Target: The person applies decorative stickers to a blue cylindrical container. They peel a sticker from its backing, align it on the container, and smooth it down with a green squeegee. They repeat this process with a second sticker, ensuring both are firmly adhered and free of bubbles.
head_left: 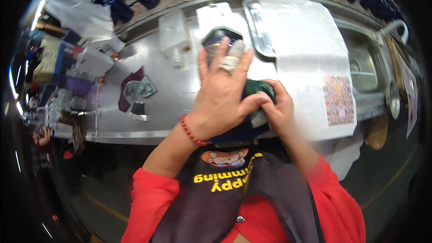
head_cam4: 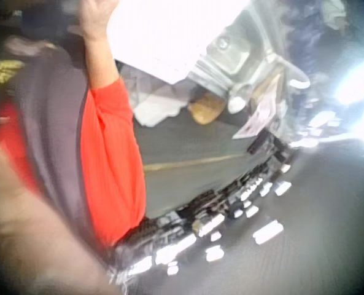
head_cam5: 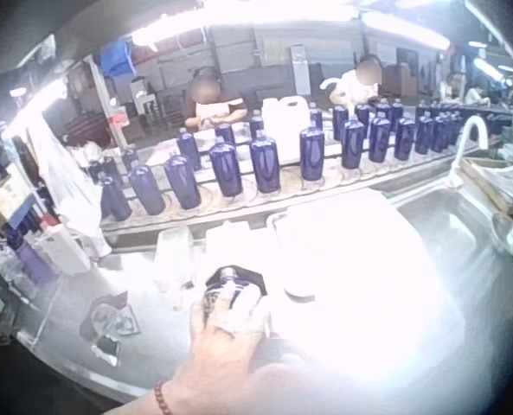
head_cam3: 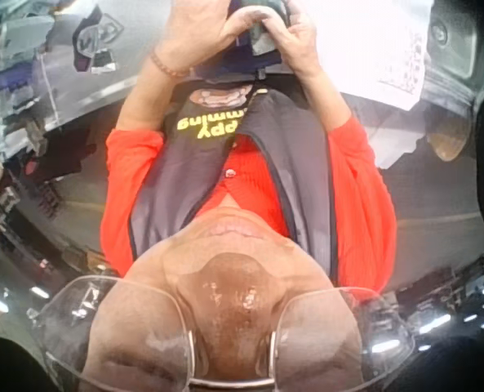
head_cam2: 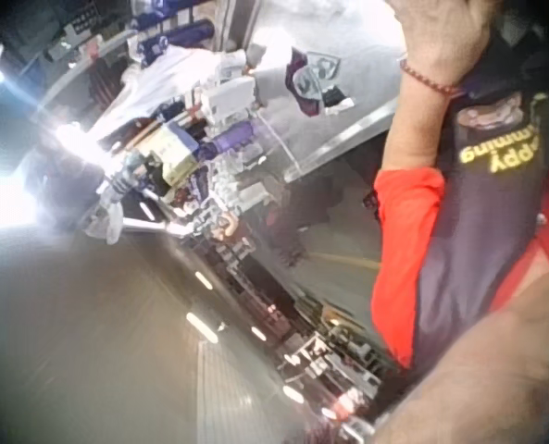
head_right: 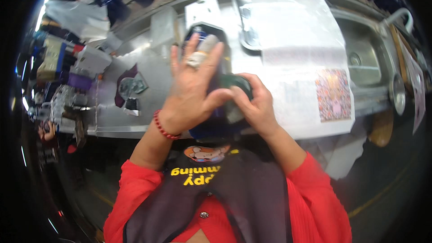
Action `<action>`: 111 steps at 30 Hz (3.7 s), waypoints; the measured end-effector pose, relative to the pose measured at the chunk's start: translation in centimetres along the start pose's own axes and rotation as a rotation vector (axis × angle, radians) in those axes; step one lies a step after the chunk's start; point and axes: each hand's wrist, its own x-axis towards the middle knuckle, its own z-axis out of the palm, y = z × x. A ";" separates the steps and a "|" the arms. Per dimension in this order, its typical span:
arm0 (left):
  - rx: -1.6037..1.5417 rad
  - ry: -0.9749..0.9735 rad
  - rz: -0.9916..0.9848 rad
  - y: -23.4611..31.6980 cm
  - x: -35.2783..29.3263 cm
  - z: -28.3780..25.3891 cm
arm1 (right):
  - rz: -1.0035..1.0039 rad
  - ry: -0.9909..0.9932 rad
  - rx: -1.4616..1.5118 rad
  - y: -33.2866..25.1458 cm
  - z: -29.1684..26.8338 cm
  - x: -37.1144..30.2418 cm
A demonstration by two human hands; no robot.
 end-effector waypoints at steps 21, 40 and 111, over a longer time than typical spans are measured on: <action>-0.304 -0.080 0.174 8.8 -4.4 3.3 | 0.404 -0.013 -1.253 3.6 -33.2 6.5; -0.395 0.122 0.188 8.9 -6.7 4.1 | -0.322 0.066 -1.312 5.3 -36.0 4.2; -0.418 -0.082 0.129 8.0 -4.3 6.2 | 0.209 -0.100 -1.089 3.3 -35.4 6.2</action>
